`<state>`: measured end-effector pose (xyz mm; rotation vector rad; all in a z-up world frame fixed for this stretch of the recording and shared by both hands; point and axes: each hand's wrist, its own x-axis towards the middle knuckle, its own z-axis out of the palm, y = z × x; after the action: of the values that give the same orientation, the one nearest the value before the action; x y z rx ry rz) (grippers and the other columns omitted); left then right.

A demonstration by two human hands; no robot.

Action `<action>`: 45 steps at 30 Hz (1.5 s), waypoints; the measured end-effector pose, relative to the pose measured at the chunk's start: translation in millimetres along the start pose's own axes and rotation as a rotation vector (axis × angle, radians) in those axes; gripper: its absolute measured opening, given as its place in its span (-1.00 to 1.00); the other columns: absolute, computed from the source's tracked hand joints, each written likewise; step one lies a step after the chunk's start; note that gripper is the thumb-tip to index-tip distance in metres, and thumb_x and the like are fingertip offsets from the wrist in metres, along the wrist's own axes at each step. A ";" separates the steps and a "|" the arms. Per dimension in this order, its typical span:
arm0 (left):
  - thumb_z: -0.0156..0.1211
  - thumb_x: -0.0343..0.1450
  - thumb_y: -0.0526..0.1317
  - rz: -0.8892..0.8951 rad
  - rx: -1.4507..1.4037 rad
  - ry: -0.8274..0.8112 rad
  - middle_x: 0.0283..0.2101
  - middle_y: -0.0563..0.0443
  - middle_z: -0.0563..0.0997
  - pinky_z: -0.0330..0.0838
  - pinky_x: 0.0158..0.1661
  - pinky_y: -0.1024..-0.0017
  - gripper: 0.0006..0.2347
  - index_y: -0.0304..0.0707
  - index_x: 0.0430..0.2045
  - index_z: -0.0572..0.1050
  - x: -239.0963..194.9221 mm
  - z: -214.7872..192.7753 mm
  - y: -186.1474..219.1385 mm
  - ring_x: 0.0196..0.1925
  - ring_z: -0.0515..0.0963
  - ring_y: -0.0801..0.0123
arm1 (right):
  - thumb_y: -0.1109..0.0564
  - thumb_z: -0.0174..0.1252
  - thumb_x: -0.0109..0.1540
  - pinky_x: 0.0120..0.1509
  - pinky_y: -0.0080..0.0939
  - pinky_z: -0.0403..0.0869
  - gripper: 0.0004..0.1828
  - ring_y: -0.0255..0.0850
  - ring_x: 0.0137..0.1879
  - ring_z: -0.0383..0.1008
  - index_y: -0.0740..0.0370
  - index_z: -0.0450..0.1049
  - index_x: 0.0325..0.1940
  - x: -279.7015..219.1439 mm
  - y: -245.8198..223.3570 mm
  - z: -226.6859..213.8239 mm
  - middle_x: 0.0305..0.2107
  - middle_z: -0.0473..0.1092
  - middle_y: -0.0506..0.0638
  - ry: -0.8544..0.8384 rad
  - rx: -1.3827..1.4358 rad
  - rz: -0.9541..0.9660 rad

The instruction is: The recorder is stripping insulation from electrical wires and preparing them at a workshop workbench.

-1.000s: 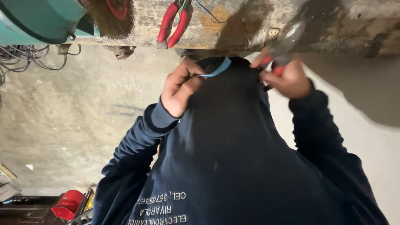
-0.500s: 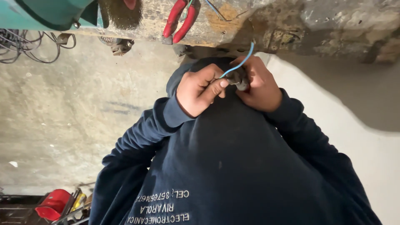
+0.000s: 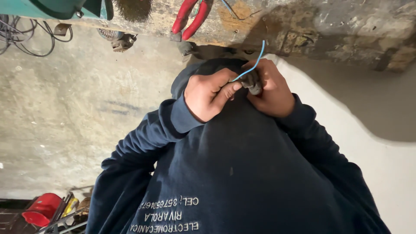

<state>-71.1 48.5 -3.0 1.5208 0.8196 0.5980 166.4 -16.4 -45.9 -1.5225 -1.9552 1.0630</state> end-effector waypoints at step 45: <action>0.11 0.60 -0.29 -0.057 -0.483 -0.280 -0.49 0.10 0.56 0.43 -0.39 0.54 -0.88 -0.36 -0.21 0.58 1.7 -5.0 -4.0 -0.49 0.53 0.57 | -0.11 0.33 0.34 0.22 0.15 0.44 -0.53 0.20 0.17 0.42 0.23 0.33 0.08 24.1 19.6 -1.8 -0.01 0.35 0.19 0.201 -0.088 -0.304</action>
<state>-74.5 53.0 -6.6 1.1008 0.4580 0.4837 172.6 8.9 -63.0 -1.2662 -2.0295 0.6787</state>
